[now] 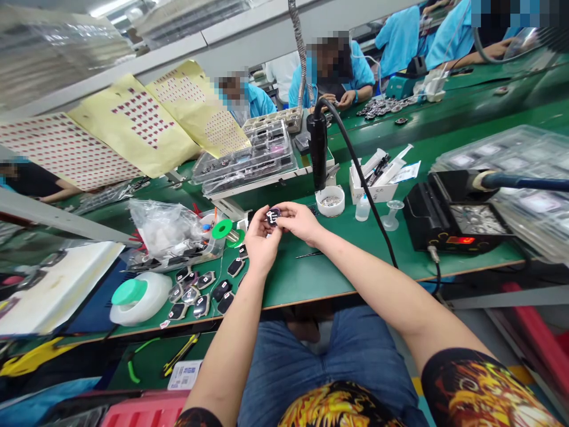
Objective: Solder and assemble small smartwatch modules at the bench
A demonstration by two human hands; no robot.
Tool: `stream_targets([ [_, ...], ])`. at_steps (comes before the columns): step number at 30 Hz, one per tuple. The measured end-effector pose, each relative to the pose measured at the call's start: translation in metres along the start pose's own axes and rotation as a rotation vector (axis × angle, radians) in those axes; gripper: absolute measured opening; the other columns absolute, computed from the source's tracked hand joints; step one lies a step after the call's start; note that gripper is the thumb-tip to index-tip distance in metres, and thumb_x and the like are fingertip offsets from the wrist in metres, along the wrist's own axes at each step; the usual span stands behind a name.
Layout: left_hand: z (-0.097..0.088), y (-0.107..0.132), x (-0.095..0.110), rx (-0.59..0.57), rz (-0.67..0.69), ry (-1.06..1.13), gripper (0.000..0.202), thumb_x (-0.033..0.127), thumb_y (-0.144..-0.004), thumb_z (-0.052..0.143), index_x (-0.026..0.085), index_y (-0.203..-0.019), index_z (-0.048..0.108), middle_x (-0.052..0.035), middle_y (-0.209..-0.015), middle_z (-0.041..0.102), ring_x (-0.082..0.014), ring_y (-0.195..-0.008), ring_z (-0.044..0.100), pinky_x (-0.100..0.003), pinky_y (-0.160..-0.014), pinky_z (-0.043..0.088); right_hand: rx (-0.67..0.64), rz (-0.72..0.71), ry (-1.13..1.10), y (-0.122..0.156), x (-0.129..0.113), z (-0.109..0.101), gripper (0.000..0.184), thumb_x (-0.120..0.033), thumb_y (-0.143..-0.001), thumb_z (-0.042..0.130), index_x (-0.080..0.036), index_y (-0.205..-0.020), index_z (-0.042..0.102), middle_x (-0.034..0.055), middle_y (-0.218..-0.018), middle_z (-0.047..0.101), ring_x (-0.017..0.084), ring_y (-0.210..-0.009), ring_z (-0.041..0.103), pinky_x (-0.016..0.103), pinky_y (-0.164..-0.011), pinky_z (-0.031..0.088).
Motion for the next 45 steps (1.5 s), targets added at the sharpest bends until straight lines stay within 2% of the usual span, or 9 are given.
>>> stream_targets([
  [6,0.0,0.0,0.0,-0.002,0.01,-0.005,0.057,0.028,-0.086,0.079,0.023,-0.142,0.066,-0.0053,-0.112,0.072,-0.0114,-0.082,0.063,-0.024,-0.072,0.052,0.0,-0.009,0.016,0.0,0.002,0.0,0.045,-0.022,-0.069,0.08,-0.017,-0.113,0.077,0.0062,-0.1,0.08,0.022,-0.093,0.075,0.026,-0.074,0.062],
  [9,0.0,0.001,0.001,-0.002,0.015,-0.022,0.056,0.027,-0.087,0.078,0.024,-0.142,0.067,-0.0057,-0.115,0.072,-0.0113,-0.083,0.062,-0.023,-0.073,0.052,0.01,-0.033,0.028,-0.001,0.002,-0.001,0.042,-0.023,-0.07,0.082,-0.017,-0.112,0.077,0.0061,-0.099,0.079,0.021,-0.091,0.075,0.027,-0.078,0.063],
  [21,0.0,0.001,-0.001,-0.004,0.009,0.003,0.059,0.027,-0.086,0.079,0.022,-0.143,0.065,-0.0064,-0.114,0.073,-0.0119,-0.084,0.065,-0.024,-0.073,0.054,0.047,0.001,0.049,-0.003,0.002,-0.004,0.037,-0.032,-0.076,0.073,-0.018,-0.11,0.081,0.0043,-0.098,0.078,0.017,-0.08,0.069,0.02,-0.061,0.054],
  [27,0.0,0.0,-0.001,-0.005,-0.001,0.01,0.06,0.025,-0.084,0.079,0.022,-0.142,0.065,-0.0048,-0.11,0.072,-0.0115,-0.082,0.064,-0.024,-0.072,0.053,0.031,-0.005,0.033,-0.003,0.003,-0.004,0.042,-0.027,-0.071,0.072,-0.018,-0.111,0.081,0.0036,-0.097,0.078,0.016,-0.078,0.069,0.02,-0.06,0.054],
  [32,0.0,0.0,-0.001,-0.007,-0.007,0.004,0.059,0.027,-0.084,0.079,0.022,-0.142,0.066,-0.0038,-0.105,0.072,-0.0106,-0.079,0.062,-0.023,-0.069,0.051,0.01,-0.014,0.022,0.0,0.0,0.0,0.044,-0.022,-0.068,0.078,-0.017,-0.112,0.078,0.0054,-0.097,0.079,0.02,-0.088,0.074,0.023,-0.068,0.059],
  [38,0.006,0.001,-0.002,-0.062,-0.03,0.021,0.062,0.026,-0.082,0.081,0.023,-0.142,0.066,-0.0014,-0.097,0.071,-0.0112,-0.076,0.062,-0.024,-0.07,0.051,0.123,-0.023,0.072,-0.004,0.003,-0.013,0.029,-0.04,-0.083,0.073,-0.017,-0.099,0.08,0.0034,-0.084,0.074,0.013,-0.064,0.063,0.019,-0.051,0.05],
  [45,0.007,0.001,-0.003,-0.061,-0.041,0.034,0.062,0.026,-0.082,0.08,0.023,-0.142,0.065,-0.0016,-0.097,0.07,-0.0114,-0.076,0.062,-0.024,-0.069,0.051,0.125,0.001,0.072,-0.005,0.004,-0.014,0.027,-0.04,-0.085,0.073,-0.018,-0.097,0.081,0.0032,-0.083,0.073,0.014,-0.066,0.063,0.019,-0.052,0.052],
])
Point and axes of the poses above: each hand's wrist, its own y-axis away from the middle knuckle, its own z-axis out of the palm, x = y × z, the point moved 10 cm from there along -y, towards the middle knuckle
